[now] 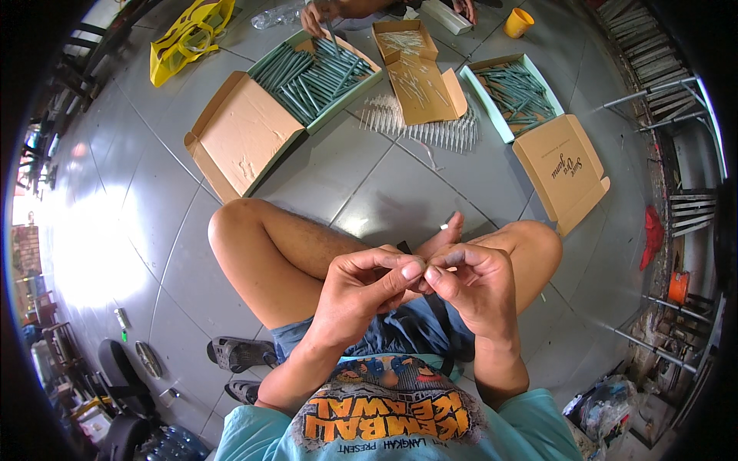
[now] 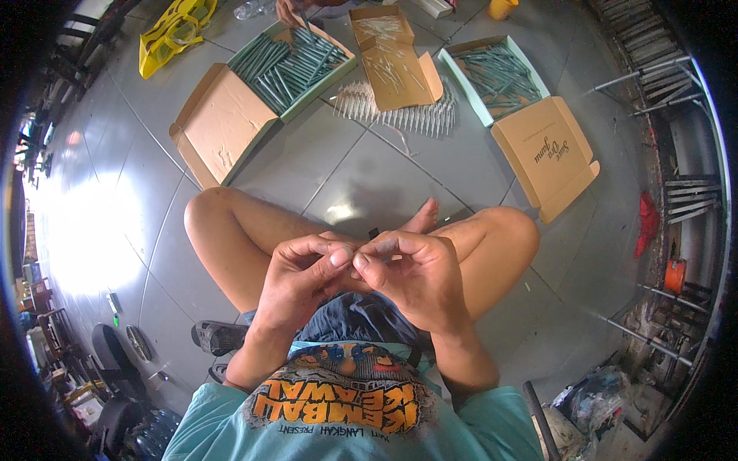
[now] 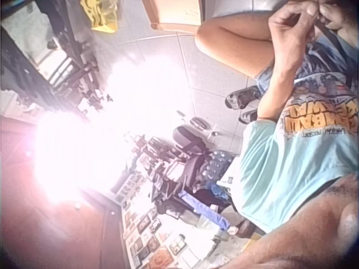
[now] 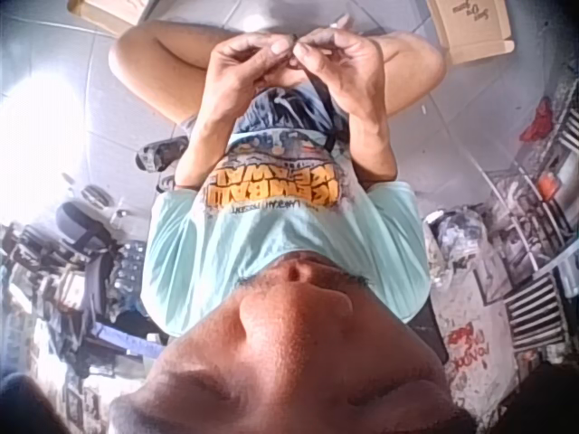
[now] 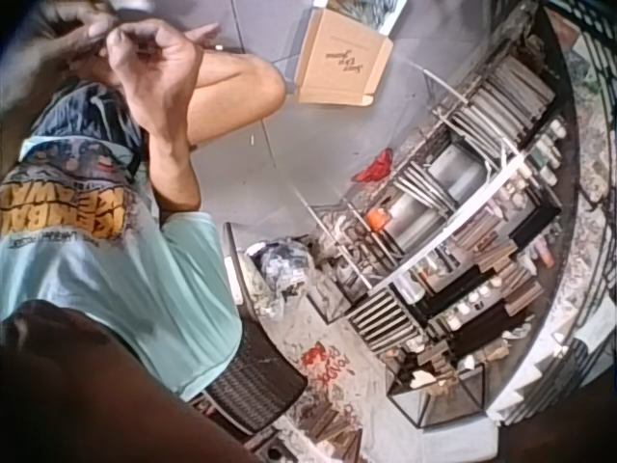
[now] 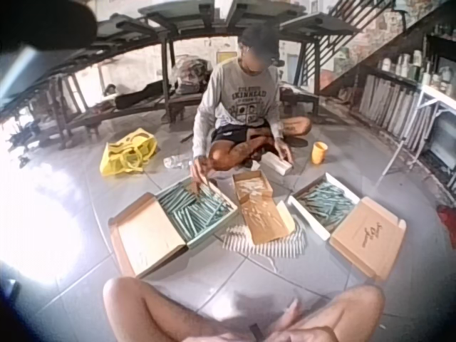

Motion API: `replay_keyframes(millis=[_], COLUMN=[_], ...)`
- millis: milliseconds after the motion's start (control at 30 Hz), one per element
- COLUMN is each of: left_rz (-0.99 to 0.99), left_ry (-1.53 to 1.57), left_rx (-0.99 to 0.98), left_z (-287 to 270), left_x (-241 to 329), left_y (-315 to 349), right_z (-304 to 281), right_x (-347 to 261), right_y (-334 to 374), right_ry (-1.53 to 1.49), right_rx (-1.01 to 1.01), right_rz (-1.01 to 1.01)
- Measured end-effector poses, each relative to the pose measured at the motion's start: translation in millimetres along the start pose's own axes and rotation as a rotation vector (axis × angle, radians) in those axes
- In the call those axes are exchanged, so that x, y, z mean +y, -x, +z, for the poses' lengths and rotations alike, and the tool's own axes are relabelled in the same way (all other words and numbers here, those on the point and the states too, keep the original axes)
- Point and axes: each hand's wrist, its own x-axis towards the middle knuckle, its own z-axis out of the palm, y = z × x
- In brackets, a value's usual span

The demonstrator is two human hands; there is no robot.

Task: The person sits on the floor and manually attaches small plastic components to green pen barrels before placing them into cardboard boxes.

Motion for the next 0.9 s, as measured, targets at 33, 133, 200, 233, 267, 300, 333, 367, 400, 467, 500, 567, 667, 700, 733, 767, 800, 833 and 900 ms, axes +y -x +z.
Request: replay_keyframes(millis=[33, 133, 200, 233, 267, 300, 333, 367, 400, 467, 500, 567, 667, 700, 733, 767, 800, 833, 900], left_rz=[-0.006, -0.032, -0.054, -0.066, -0.078, -0.071, -0.064, -0.057, -0.059, -0.064, -0.058, -0.048, -0.048, -0.043, -0.039, -0.035, -0.034, -0.032, -0.033], left_ry=[-0.002, 0.008, 0.018, 0.023, 0.028, 0.043, 0.057, 0.072, 0.07, 0.066, 0.063, 0.058, 0.046, 0.049, 0.053, 0.056, 0.055, 0.055, 0.059], left_rx=[0.004, 0.013, 0.015, 0.014, 0.013, 0.013, 0.014, 0.014, 0.017, 0.022, 0.024, 0.029, 0.002, 0.004, 0.005, 0.007, 0.009, 0.012, 0.006], left_z=[0.8, 1.8, 1.0, -0.3, -1.3, -1.3, -1.2, -1.0, -0.9, -0.5, 0.3, 2.0, -1.9, -1.8, -1.4, -1.1, -0.8, -0.5, -0.9], left_x=[0.5, 2.2, 2.7, 2.6, 2.3, 1.4, 0.3, -0.2, -0.4, -0.3, 0.0, 0.9, -0.8, -0.9, -0.9, -0.9, -0.9, -0.9, -0.8], left_y=[0.3, 1.0, 1.2, 1.2, 1.1, 1.1, 1.2, 1.3, 1.2, 1.1, 1.1, 1.0, -0.2, -0.3, -0.3, -0.3, -0.3, -0.2, -0.3], right_z=[-1.1, -1.9, -1.3, -0.4, 0.1, 0.1, 0.0, -0.1, -0.3, -0.4, -0.7, -1.1, 0.1, 0.2, 0.2, 0.3, 0.3, 0.4, 0.5], right_x=[1.0, 3.9, 3.0, 0.4, -1.0, -1.4, -1.9, -2.3, -2.2, -1.8, -0.7, 2.1, 1.5, 1.1, 0.8, 0.5, 0.2, -0.1, -0.1], right_y=[0.1, 0.1, 0.2, 0.3, 0.3, 0.0, -0.5, -0.8, -0.8, -0.8, -1.1, -1.6, -1.3, -1.3, -1.4, -1.5, -1.7, -1.9, -2.1], right_ry=[0.005, -0.013, -0.024, -0.024, -0.023, -0.026, -0.029, -0.031, -0.033, -0.036, -0.031, -0.022, -0.026, -0.029, -0.031, -0.034, -0.034, -0.033, -0.031], right_rx=[-0.001, 0.006, 0.017, 0.023, 0.029, 0.021, 0.013, 0.005, 0.004, 0.001, 0.01, 0.029, 0.053, 0.053, 0.053, 0.053, 0.052, 0.05, 0.05], right_rz=[0.0, 0.001, 0.015, 0.029, 0.042, 0.04, 0.037, 0.035, 0.033, 0.027, 0.012, -0.019, 0.009, 0.015, 0.02, 0.026, 0.023, 0.02, 0.013])
